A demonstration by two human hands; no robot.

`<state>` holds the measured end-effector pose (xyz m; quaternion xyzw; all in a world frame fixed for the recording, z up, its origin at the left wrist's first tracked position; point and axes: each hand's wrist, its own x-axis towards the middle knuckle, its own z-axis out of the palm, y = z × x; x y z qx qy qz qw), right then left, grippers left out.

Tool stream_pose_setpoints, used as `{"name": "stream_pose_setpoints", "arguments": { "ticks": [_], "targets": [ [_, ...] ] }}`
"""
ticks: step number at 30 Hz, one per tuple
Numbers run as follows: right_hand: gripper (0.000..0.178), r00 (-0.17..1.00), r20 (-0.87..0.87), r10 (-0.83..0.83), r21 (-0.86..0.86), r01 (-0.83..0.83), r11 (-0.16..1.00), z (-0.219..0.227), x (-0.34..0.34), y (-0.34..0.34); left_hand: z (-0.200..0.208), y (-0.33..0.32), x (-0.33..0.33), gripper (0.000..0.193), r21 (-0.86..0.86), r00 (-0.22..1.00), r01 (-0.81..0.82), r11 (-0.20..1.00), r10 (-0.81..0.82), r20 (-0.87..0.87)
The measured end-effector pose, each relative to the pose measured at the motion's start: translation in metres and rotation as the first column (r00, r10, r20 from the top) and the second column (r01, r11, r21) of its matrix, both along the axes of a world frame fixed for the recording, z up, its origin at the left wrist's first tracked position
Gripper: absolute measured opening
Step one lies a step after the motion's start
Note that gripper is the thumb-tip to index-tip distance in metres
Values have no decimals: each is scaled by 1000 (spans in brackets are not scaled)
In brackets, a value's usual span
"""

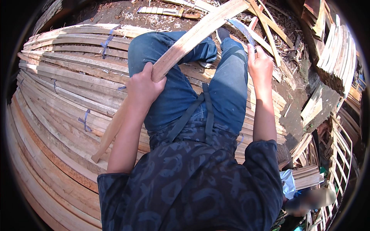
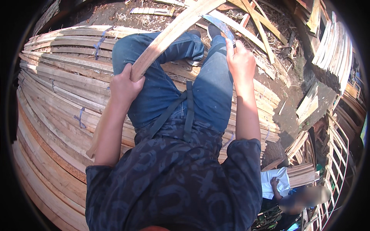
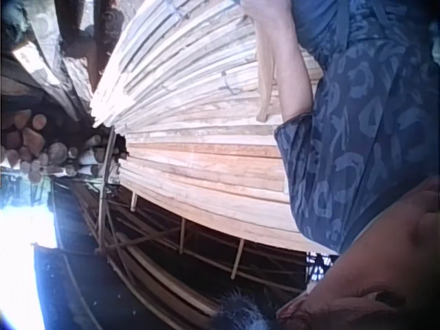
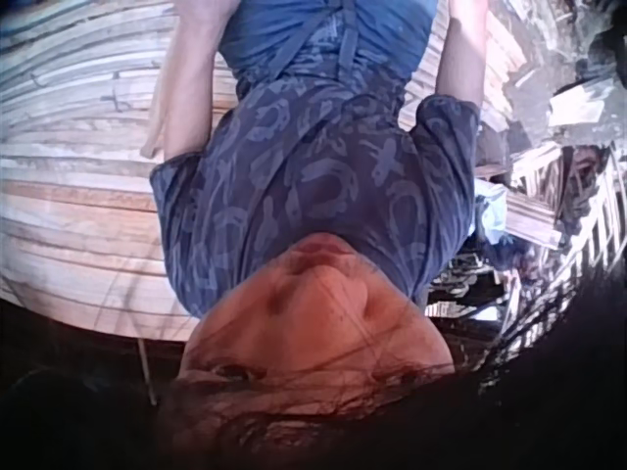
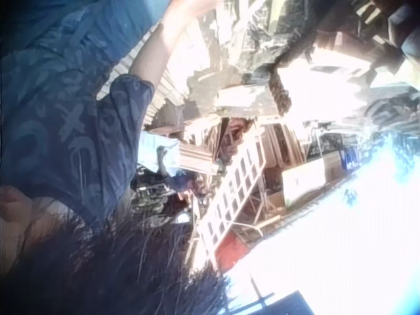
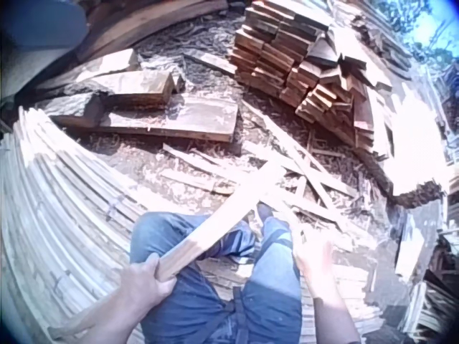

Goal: The person sits cross-legged on the ground and uses a curved knife to shave thin strips off a long wooden stick held between their legs. The person repeatedly draws the knife along the length of the stick to smooth its surface.

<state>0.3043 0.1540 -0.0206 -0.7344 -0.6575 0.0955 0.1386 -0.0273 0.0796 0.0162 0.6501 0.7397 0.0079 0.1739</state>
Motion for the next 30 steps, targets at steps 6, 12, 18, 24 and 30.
{"name": "stream_pose_setpoints", "arguments": {
  "ticks": [6, 12, 18, 24, 30],
  "targets": [
    [38, 987, 42, 155, 45, -157, 987, 11, -17, -4, -2, -1, -3, 42, -25, 999, -3, 1000, 4, 40],
    [43, 981, 148, 122, 101, -138, 985, -14, -14, 27, 4, 2, 1, 42, -58, 999, -35, 998, 37, 39],
    [55, 922, 102, -373, 11, 374, 928, -39, 152, 50, 6, 1, -4, 43, -48, 999, -8, 999, 10, 49],
    [49, 961, -153, -229, -54, 223, 973, 5, 82, 0, -1, 4, 5, 43, -52, 1000, -17, 999, 18, 10],
    [43, 984, -120, 129, 12, -129, 992, 1, -9, 9, -5, 2, -2, 42, -29, 1000, 6, 1000, -6, 0]
  ]
}}
